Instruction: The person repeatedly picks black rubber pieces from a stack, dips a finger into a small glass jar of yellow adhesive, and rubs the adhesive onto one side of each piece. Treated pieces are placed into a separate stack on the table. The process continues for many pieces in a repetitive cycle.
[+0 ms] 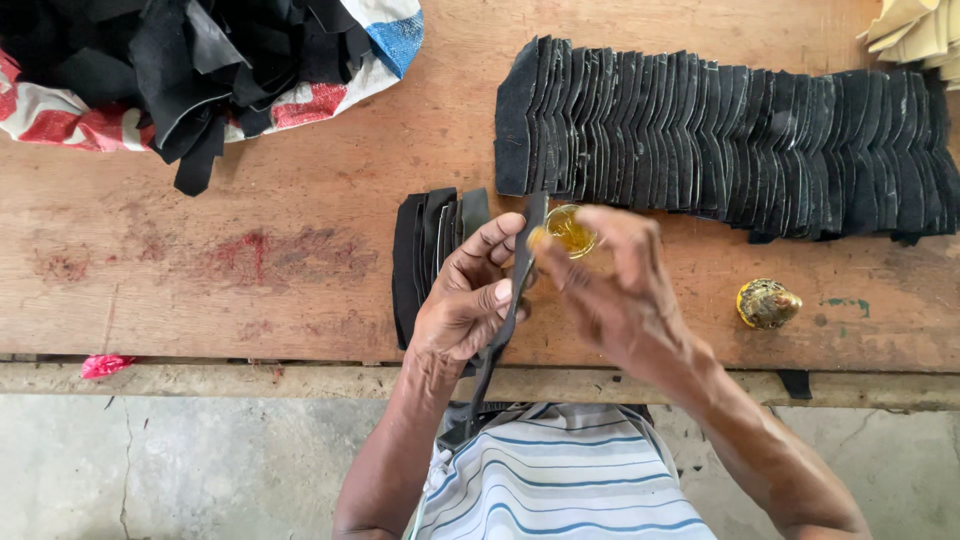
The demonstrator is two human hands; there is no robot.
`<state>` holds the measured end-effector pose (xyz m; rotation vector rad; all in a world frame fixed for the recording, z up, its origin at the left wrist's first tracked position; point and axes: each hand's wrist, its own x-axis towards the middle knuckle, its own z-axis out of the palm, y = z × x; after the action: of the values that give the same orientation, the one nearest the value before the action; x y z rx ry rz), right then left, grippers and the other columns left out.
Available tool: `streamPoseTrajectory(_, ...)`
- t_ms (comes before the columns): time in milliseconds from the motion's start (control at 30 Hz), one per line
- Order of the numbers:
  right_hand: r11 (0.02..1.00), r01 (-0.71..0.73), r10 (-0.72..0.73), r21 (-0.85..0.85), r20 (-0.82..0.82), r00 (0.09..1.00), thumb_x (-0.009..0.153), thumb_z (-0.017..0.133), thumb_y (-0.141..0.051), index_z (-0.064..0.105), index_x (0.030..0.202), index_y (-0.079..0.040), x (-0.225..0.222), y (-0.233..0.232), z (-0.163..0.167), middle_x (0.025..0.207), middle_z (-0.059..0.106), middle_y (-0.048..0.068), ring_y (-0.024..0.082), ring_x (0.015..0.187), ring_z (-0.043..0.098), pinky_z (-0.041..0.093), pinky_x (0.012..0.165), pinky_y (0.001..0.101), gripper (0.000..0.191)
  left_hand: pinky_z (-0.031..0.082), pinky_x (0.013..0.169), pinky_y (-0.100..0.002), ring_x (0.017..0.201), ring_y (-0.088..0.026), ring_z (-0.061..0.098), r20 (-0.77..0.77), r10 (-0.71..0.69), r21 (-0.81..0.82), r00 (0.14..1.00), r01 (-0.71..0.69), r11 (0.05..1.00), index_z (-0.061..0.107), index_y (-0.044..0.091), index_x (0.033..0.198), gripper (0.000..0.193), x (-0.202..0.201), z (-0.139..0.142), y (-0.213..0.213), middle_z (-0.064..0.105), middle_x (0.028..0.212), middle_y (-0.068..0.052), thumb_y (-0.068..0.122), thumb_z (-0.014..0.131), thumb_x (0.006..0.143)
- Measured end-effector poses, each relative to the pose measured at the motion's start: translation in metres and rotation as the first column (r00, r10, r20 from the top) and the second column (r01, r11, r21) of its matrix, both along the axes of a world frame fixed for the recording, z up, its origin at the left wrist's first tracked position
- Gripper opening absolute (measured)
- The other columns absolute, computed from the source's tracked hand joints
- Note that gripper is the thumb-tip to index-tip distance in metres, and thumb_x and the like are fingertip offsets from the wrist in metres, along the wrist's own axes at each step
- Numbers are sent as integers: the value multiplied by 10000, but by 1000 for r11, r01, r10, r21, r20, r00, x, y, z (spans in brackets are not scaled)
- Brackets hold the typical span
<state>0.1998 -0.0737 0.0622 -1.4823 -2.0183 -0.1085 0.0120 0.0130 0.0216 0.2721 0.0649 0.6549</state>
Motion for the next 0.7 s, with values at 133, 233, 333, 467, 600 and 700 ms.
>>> streamPoseTrajectory(133, 989, 55, -75, -141, -141, 987, 924, 744, -18, 391, 1583, -299, 18, 11, 2, 1451, 384, 154, 294, 1227, 451, 516, 960, 369, 799, 651, 854, -335, 1096, -194, 686, 24, -37, 34, 999, 36, 999, 494, -15, 1490, 594, -2, 1, -3, 584, 1384, -148, -121, 704, 945)
streamPoseTrajectory(233, 977, 30, -88, -212, -267, 960, 921, 775, -59, 339, 1619, -297, 21, 15, 5, 1443, 365, 132, 240, 1207, 455, 534, 961, 332, 857, 649, 866, -334, 1091, -196, 686, 40, -51, 58, 998, 48, 997, 493, -19, 1512, 600, -3, 1, -4, 586, 1326, -145, -132, 705, 962)
streamPoseTrajectory(333, 985, -52, 2, -165, -289, 957, 884, 785, -74, 294, 1617, -350, 15, 12, 6, 1466, 348, 121, 217, 1225, 447, 535, 982, 333, 925, 651, 849, -336, 1125, -204, 682, -3, -16, 60, 1000, 16, 998, 485, -18, 1481, 594, 1, -1, 0, 577, 1390, -156, -116, 698, 935)
streamPoseTrajectory(467, 973, -123, 68, -197, -264, 962, 866, 775, -91, 243, 1610, -369, 1, -4, -1, 1478, 340, 148, 259, 1239, 418, 524, 977, 348, 956, 618, 932, -291, 1206, -209, 656, -50, 40, 52, 998, -38, 998, 478, -21, 1479, 608, 6, -3, 10, 571, 1421, -157, -134, 684, 918)
streamPoseTrajectory(600, 954, -142, 64, -263, -285, 956, 898, 766, -104, 317, 1571, -369, -12, -22, -13, 1440, 384, 131, 222, 1184, 431, 520, 954, 330, 851, 609, 977, -299, 1210, -206, 643, -87, 92, 57, 992, -88, 995, 484, -17, 1485, 603, 7, -11, 14, 577, 1426, -157, -132, 674, 924)
streamPoseTrajectory(700, 923, -250, 97, -293, -450, 888, 896, 773, -113, 483, 1500, -290, -11, -28, -11, 1392, 453, 82, 234, 1207, 467, 524, 976, 341, 693, 614, 984, -313, 1212, -204, 647, -120, 127, 94, 985, -116, 989, 491, -12, 1484, 596, 2, -25, 15, 586, 1399, -152, -125, 675, 928)
